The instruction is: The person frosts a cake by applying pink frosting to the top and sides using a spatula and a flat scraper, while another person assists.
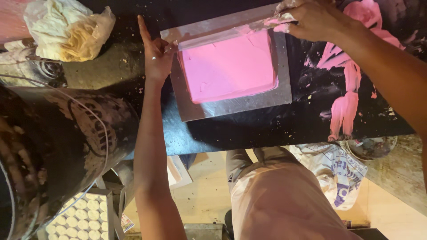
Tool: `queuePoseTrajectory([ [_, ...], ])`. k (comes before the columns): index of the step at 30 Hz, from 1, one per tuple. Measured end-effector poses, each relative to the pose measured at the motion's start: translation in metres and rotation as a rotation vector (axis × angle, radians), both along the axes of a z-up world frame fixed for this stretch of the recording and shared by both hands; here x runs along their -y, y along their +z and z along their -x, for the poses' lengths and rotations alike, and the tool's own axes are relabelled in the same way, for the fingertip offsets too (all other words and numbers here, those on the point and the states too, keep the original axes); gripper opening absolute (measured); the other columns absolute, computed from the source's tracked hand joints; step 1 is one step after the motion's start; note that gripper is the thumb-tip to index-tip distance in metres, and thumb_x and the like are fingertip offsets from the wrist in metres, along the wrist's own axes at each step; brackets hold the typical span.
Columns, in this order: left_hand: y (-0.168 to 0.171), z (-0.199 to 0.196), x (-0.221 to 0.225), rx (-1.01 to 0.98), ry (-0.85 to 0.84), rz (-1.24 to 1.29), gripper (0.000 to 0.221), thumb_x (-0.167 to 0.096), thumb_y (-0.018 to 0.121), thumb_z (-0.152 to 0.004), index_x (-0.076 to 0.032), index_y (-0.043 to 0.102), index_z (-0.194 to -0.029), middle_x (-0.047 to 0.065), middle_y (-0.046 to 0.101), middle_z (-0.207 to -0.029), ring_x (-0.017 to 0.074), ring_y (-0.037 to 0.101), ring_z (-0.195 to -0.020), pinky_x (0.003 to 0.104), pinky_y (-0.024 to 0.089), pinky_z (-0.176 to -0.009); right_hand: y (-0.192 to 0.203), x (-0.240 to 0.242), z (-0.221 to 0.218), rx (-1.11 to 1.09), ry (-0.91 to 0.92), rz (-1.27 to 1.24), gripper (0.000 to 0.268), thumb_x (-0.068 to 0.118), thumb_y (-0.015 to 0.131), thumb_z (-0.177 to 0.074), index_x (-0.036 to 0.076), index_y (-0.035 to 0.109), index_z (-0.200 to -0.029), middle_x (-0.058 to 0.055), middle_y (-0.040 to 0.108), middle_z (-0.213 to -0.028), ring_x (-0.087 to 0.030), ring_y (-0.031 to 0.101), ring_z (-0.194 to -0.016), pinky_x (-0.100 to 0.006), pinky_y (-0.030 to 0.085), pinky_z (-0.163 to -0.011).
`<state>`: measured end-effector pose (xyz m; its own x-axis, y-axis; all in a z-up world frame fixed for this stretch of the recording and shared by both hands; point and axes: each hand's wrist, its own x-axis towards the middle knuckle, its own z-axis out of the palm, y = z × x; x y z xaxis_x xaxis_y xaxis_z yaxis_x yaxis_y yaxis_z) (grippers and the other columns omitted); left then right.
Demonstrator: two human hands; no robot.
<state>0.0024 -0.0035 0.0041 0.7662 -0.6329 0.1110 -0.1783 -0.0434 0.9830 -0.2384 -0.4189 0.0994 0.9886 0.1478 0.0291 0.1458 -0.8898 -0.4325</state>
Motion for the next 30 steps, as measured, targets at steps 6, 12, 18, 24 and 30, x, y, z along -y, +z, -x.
queuePoseTrajectory([
  [6, 0.013, 0.012, -0.003, 0.034, -0.005, -0.011, 0.109, 0.015, 0.068, -0.105, -0.025, -0.014, -0.165, 0.000, 0.058, -0.081, 0.0069, 0.055, -0.073, 0.025, 0.050, -0.075, 0.000, -0.005, 0.005, 0.100, 0.079, 0.057, 0.032, 0.016, 0.069, -0.096, 0.009, 0.072, -0.127, -0.014, 0.069, -0.120, -0.033, 0.066, -0.114, -0.045, 0.053, -0.099],
  [12, 0.027, 0.031, -0.009, 0.017, 0.036, -0.142, 0.113, 0.014, 0.066, -0.101, -0.024, -0.016, -0.169, 0.001, 0.062, -0.083, 0.0079, 0.055, -0.073, 0.025, 0.048, -0.067, 0.002, -0.014, 0.023, 0.003, 0.021, -0.077, 0.037, 0.028, 0.072, -0.098, 0.004, 0.070, -0.126, -0.016, 0.068, -0.126, -0.037, 0.066, -0.112, -0.046, 0.053, -0.097],
  [18, 0.039, 0.046, -0.019, -0.003, 0.015, -0.179, 0.121, 0.008, 0.075, -0.103, -0.024, -0.026, -0.163, 0.001, 0.065, -0.083, 0.0081, 0.057, -0.073, 0.025, 0.048, -0.067, -0.001, -0.026, 0.037, -0.063, -0.003, -0.141, 0.036, 0.030, 0.073, -0.096, 0.004, 0.070, -0.121, -0.016, 0.068, -0.120, -0.037, 0.068, -0.108, -0.044, 0.054, -0.094],
  [24, 0.044, 0.069, -0.034, -0.116, -0.020, -0.165, 0.123, 0.008, 0.073, -0.101, -0.024, -0.029, -0.161, 0.001, 0.068, -0.086, 0.0079, 0.060, -0.075, 0.025, 0.048, -0.067, -0.003, -0.039, 0.056, -0.049, 0.023, -0.103, 0.029, 0.027, 0.076, -0.089, 0.008, 0.076, -0.111, -0.016, 0.071, -0.118, -0.037, 0.066, -0.103, -0.045, 0.053, -0.089],
  [30, 0.051, 0.092, -0.047, -0.135, 0.002, -0.231, 0.122, 0.005, 0.073, -0.102, -0.022, -0.031, -0.161, 0.000, 0.063, -0.080, 0.0061, 0.051, -0.070, 0.024, 0.046, -0.066, 0.002, -0.048, 0.070, -0.219, -0.047, -0.274, 0.042, 0.027, 0.076, -0.088, 0.000, 0.068, -0.120, -0.019, 0.070, -0.109, -0.036, 0.070, -0.101, -0.044, 0.054, -0.087],
])
